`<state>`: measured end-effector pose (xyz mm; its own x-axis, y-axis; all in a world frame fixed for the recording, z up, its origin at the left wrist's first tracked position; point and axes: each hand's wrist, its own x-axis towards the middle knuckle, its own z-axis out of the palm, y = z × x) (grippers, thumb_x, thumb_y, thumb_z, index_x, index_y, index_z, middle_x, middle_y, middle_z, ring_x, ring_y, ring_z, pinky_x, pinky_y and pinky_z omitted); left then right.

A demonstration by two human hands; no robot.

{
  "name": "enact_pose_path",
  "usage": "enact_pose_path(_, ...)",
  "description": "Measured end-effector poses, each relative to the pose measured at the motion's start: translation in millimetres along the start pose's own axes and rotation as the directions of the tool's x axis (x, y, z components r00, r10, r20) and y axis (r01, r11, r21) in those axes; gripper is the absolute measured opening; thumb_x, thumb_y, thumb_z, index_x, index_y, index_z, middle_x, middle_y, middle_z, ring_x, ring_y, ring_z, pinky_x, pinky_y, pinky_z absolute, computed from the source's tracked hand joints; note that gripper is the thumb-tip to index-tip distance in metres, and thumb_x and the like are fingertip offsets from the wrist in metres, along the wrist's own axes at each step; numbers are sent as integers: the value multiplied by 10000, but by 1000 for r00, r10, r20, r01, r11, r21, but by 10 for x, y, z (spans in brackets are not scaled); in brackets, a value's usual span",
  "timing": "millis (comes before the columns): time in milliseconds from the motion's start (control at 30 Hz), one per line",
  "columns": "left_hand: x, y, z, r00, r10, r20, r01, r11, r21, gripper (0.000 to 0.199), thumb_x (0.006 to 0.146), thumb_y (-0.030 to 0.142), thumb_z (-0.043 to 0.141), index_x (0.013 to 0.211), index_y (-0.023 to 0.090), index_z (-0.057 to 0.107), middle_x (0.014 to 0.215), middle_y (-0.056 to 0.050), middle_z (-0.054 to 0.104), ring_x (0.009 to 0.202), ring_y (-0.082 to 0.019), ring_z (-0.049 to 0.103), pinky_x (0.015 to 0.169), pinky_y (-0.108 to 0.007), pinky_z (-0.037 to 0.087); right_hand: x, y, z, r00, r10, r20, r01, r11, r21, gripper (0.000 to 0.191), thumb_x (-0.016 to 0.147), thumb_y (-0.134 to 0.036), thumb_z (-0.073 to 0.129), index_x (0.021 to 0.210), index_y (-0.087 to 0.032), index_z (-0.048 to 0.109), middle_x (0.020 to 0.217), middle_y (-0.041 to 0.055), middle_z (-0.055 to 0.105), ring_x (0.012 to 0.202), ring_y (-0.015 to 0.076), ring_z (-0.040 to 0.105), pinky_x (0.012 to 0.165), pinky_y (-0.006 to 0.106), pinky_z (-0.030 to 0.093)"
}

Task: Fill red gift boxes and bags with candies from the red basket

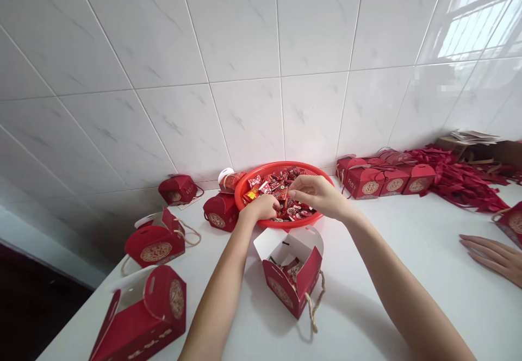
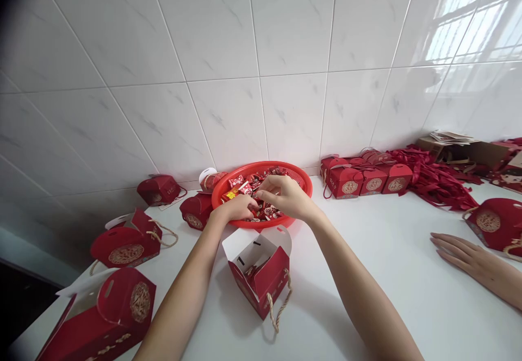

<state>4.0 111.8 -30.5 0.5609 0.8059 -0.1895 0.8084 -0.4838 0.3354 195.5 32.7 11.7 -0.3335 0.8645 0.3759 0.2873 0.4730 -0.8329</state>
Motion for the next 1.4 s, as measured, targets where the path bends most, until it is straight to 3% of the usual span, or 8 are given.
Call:
enact_pose_path(233,-51,3,2,991,47,-125,-48,999,-2,189,774,179,523,637,172,653,673,-14,634,660,-155,534,640,-274,368,-24,-29,-17,999,-30,32,32,999,-40,195,849,-358,625,840,-170,676,863,56,707,778,165,656,710,296,529)
enact_pose_path(433,-290,172,-216,923,130,-362,-270,889,-370,250,855,361,529,855,154,670,819,-25,658,719,-151,560,666,-255,436,-139,-220,-160,999,-50,8,50,996,-69,226,865,-389,627,863,-170,682,864,56,717,782,171,670,722,303,546)
enact_pose_path(633,-826,521,-435,955,297,-25,-283,876,-390,328,871,424,632,1104,202,700,1099,-48,710,987,-194,632,832,-270,487,-277,-415,-286,998,-51,25,54,991,-123,226,884,-394,624,878,-177,688,879,54,721,788,180,664,725,308,533)
enact_pose_path(767,-1061,592,-424,975,224,-9,-222,961,-166,350,916,406,569,1201,240,689,1180,-40,697,1043,-206,627,865,-277,473,-381,-470,-354,966,-24,257,90,964,-250,244,922,-398,572,960,-192,697,851,40,704,755,169,632,662,284,494)
enact_pose_path(900,-1227,543,-386,997,69,44,-69,998,-7,378,897,438,566,1186,234,700,1211,-60,670,1109,-245,596,848,-281,459,-474,-504,-314,856,221,468,41,873,-486,279,904,-388,586,1084,-209,699,853,54,700,732,182,620,587,271,432)
enact_pose_path(1133,-1357,471,-373,987,4,159,-3,1000,-8,610,748,496,713,1286,225,618,1298,-63,615,1136,-264,573,861,-278,457,-477,-502,-81,786,503,360,-79,658,-748,421,753,-323,738,1143,-210,624,995,77,665,822,217,616,542,257,378)
enact_pose_path(1300,-1391,560,-328,983,-8,183,3,1000,28,539,688,415,747,1177,223,624,1211,-61,604,1131,-278,548,824,-280,443,-449,-485,6,817,536,212,-123,521,-844,364,690,-424,797,890,-197,595,788,48,622,695,211,592,519,277,338)
enact_pose_path(1400,-1456,644,-310,981,11,192,-18,999,32,480,708,397,742,1139,226,617,1171,-52,577,1114,-266,541,790,-274,428,-452,-467,89,830,504,239,-81,532,-843,366,669,-469,818,725,-202,574,745,47,620,680,211,603,523,283,340)
